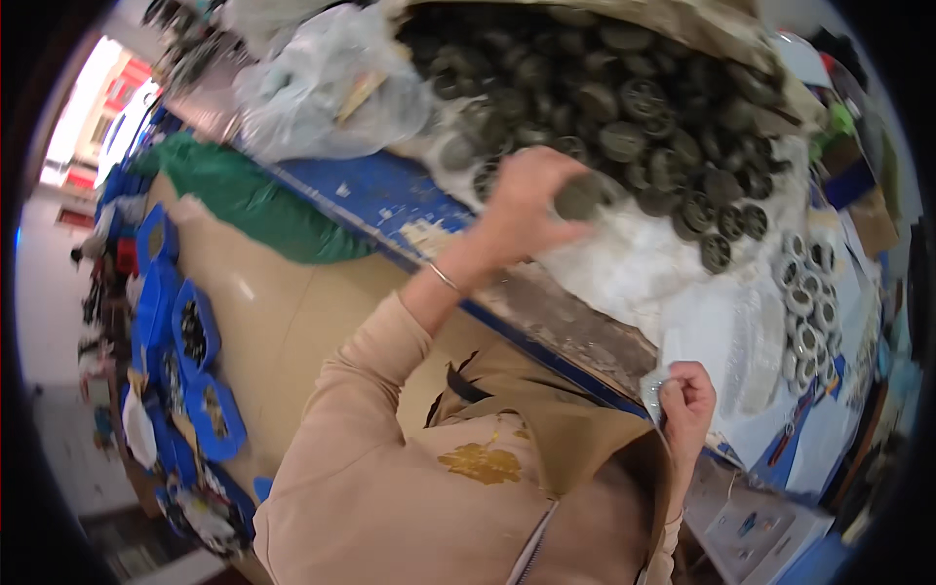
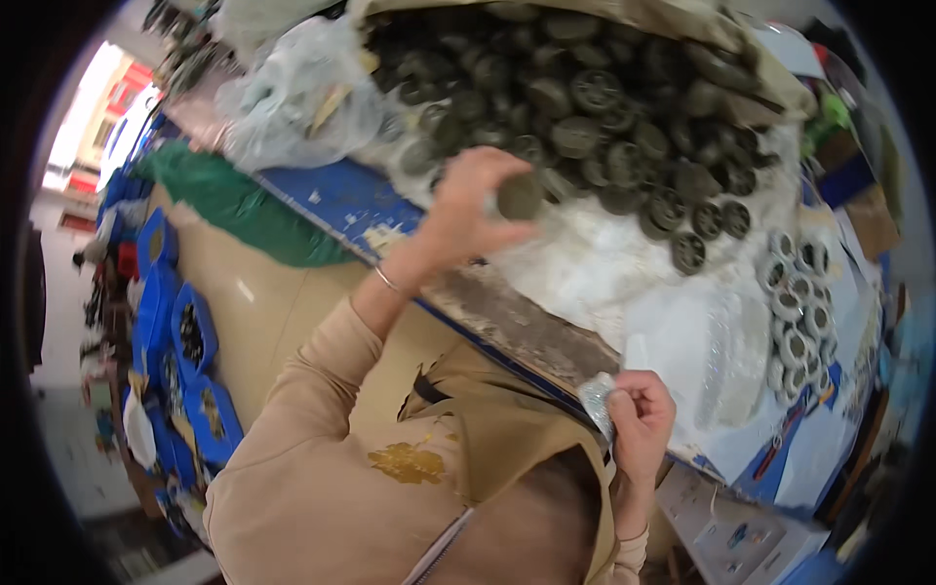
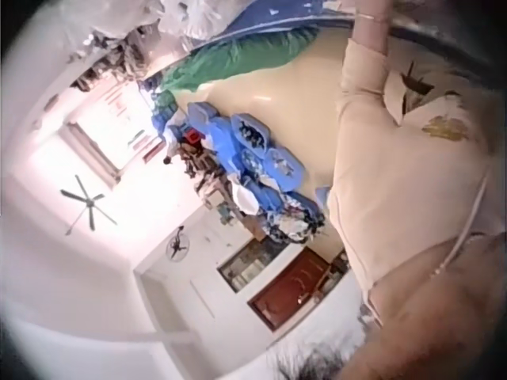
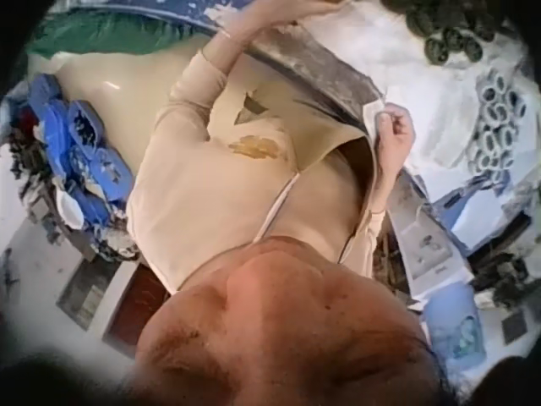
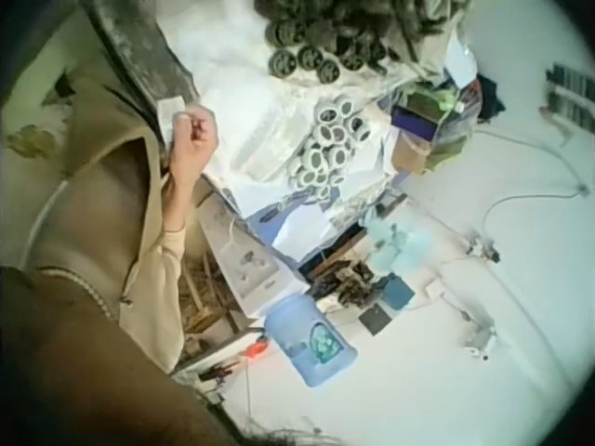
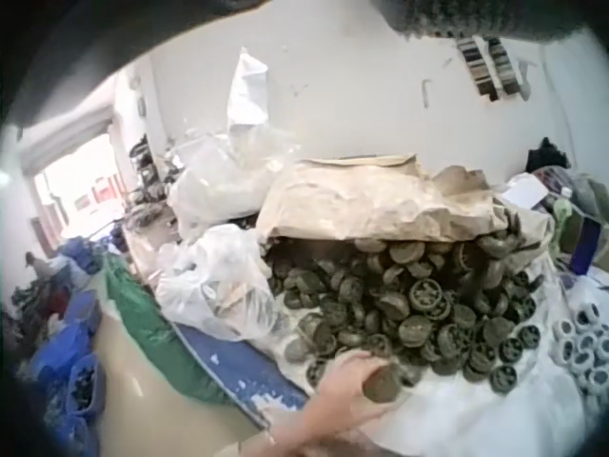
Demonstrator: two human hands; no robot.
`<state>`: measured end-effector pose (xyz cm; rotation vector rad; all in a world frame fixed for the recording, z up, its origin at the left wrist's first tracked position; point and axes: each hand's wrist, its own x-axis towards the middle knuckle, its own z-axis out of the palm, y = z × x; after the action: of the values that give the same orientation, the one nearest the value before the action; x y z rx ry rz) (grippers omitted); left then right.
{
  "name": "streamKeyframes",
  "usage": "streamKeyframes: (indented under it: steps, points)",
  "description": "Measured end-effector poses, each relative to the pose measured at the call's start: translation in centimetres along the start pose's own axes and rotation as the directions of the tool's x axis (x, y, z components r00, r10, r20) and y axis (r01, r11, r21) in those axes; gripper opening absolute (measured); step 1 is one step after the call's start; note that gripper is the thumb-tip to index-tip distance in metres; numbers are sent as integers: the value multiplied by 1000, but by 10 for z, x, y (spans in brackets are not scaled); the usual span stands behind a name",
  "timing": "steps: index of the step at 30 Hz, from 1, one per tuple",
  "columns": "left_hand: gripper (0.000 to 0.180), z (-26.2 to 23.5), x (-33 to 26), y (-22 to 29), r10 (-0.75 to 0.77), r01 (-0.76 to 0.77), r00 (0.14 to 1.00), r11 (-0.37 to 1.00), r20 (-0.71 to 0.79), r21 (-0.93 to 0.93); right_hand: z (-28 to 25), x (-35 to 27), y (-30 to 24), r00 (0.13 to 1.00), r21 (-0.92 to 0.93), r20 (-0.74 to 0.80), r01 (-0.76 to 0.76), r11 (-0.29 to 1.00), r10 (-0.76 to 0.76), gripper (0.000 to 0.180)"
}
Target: The recorder is wrapping circular industrial parts in protective paper and arranging them on a workbench.
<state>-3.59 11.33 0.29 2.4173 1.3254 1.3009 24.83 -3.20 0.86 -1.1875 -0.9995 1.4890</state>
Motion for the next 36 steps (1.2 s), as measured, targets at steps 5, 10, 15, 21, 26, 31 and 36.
streamKeyframes:
  steps: [5,10,15,21,26,31,36]
  points:
    - [77,9,-46,60,-295,520,846,644,444,-562,18,24,6,995,239,89,21,971,-44,22]
    - [69,17,-62,58,-385,592,760,81,523,-802,35,46,6,996,148,-7,83,986,-83,16]
    - [53,12,-61,56,-271,684,708,31,653,-729,43,71,18,955,-60,-65,287,956,-291,3]
    - [58,6,-59,42,-265,737,630,-89,730,-670,29,67,8,982,220,-23,187,957,-187,12]
    - [63,12,-61,46,-161,576,733,-368,660,-730,43,50,4,980,318,169,43,947,-101,14]
    - [59,9,-66,54,-120,617,728,-314,675,-721,44,40,6,977,307,177,60,950,-119,13]
    - [49,11,-63,68,-284,599,678,-322,678,-733,35,29,13,967,277,172,138,951,-190,12]
